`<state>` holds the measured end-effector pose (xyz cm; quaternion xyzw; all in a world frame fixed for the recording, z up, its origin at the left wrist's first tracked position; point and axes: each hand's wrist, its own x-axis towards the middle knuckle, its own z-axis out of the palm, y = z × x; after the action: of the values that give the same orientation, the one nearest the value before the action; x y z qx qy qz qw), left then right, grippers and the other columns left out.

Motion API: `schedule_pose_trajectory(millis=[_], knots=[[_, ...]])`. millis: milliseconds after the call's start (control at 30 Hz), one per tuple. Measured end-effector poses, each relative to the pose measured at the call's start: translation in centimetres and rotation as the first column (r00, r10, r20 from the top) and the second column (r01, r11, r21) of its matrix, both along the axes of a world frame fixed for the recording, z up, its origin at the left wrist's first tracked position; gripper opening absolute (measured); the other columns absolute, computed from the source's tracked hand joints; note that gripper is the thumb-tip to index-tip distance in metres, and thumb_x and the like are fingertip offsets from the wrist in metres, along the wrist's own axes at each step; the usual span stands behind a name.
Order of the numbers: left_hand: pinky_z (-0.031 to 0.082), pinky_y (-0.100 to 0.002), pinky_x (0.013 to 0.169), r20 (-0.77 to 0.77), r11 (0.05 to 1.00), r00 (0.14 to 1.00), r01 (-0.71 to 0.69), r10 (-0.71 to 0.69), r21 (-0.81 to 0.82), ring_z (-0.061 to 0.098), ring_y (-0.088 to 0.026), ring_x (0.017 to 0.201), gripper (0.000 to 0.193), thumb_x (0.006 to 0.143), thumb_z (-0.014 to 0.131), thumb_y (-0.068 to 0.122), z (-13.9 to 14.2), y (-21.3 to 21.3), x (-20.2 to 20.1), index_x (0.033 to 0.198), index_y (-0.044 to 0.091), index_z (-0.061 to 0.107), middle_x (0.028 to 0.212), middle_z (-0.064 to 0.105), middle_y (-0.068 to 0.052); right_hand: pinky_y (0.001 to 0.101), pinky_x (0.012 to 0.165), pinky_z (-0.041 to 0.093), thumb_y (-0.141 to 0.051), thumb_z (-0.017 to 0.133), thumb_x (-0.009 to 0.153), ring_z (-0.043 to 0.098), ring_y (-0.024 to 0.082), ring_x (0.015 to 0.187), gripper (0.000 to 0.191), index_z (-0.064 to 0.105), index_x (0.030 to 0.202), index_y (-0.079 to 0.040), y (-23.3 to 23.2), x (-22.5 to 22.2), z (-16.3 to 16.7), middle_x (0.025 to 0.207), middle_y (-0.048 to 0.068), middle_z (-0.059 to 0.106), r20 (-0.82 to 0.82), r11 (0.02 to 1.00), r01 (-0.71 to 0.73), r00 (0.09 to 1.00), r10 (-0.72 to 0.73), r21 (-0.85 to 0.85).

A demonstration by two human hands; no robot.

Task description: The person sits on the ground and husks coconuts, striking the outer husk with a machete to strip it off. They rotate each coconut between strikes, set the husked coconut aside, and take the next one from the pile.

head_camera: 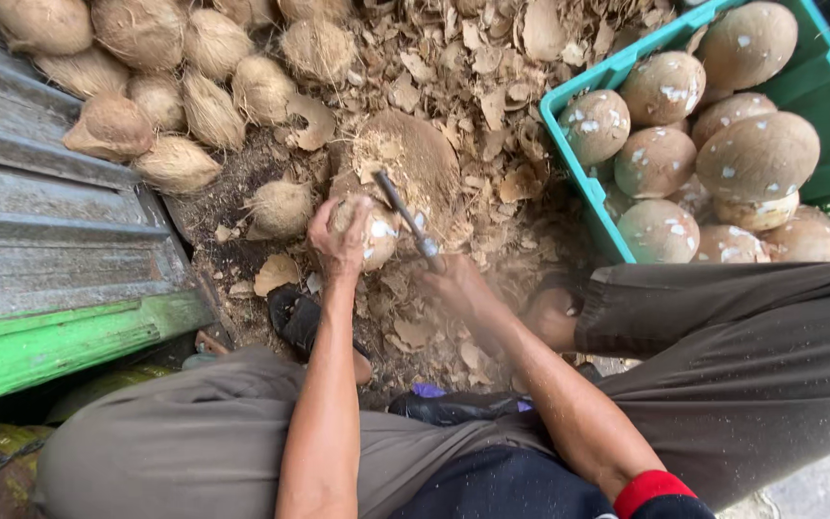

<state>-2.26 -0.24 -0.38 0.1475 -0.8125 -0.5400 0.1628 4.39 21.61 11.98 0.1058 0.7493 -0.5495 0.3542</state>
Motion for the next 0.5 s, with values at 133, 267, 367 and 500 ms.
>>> schedule_pose_trajectory(millis=[133,267,367,500], knots=[[0.061,-0.045,0.084,0.048,0.932,0.973,-0.228,0.224,0.282,0.072,-0.025,0.094,0.047,0.081,0.075,0.042,-2.0,-0.4,0.9,0.111,0.006,0.074,0.105,0.074,-0.013,0.0273,0.037,0.038,-0.028,0.063,0.098,0.043,0.01,0.042,0.029,0.056,0.082,-0.006,-0.4,-0.2,1.0,0.06,0.001,0.052,-0.07,0.988,0.149,0.986,-0.152,-0.04],[0.066,-0.045,0.084,-0.138,0.837,0.907,-0.298,0.399,0.459,0.072,-0.025,0.092,0.04,0.085,0.08,0.032,-4.5,-0.2,1.7,0.108,-0.001,0.073,0.102,0.072,-0.016,0.0267,0.038,0.038,-0.029,0.064,0.097,0.043,0.008,0.042,0.031,0.056,0.075,-0.01,-0.5,0.2,1.4,0.058,-0.001,0.052,-0.213,0.979,0.197,0.956,-0.202,-0.046],[0.064,-0.043,0.082,-0.228,0.869,0.89,-0.281,0.394,0.408,0.073,-0.025,0.093,0.041,0.085,0.078,0.031,-5.6,0.2,1.7,0.109,-0.002,0.071,0.105,0.071,-0.017,0.0272,0.037,0.038,-0.03,0.062,0.098,0.042,0.008,0.041,0.032,0.055,0.073,-0.01,-0.8,0.7,1.3,0.056,0.0,0.052,-0.153,0.972,0.209,0.963,-0.224,-0.109],[0.063,-0.041,0.081,-0.328,0.935,0.903,-0.172,0.276,0.311,0.073,-0.025,0.096,0.042,0.089,0.074,0.035,-5.0,0.6,1.9,0.112,-0.001,0.071,0.109,0.072,-0.016,0.0303,0.037,0.033,-0.025,0.057,0.103,0.036,0.011,0.042,0.01,0.063,0.101,-0.033,-0.9,0.9,1.1,0.058,0.002,0.05,-0.035,1.0,0.0,0.999,0.0,0.001]])
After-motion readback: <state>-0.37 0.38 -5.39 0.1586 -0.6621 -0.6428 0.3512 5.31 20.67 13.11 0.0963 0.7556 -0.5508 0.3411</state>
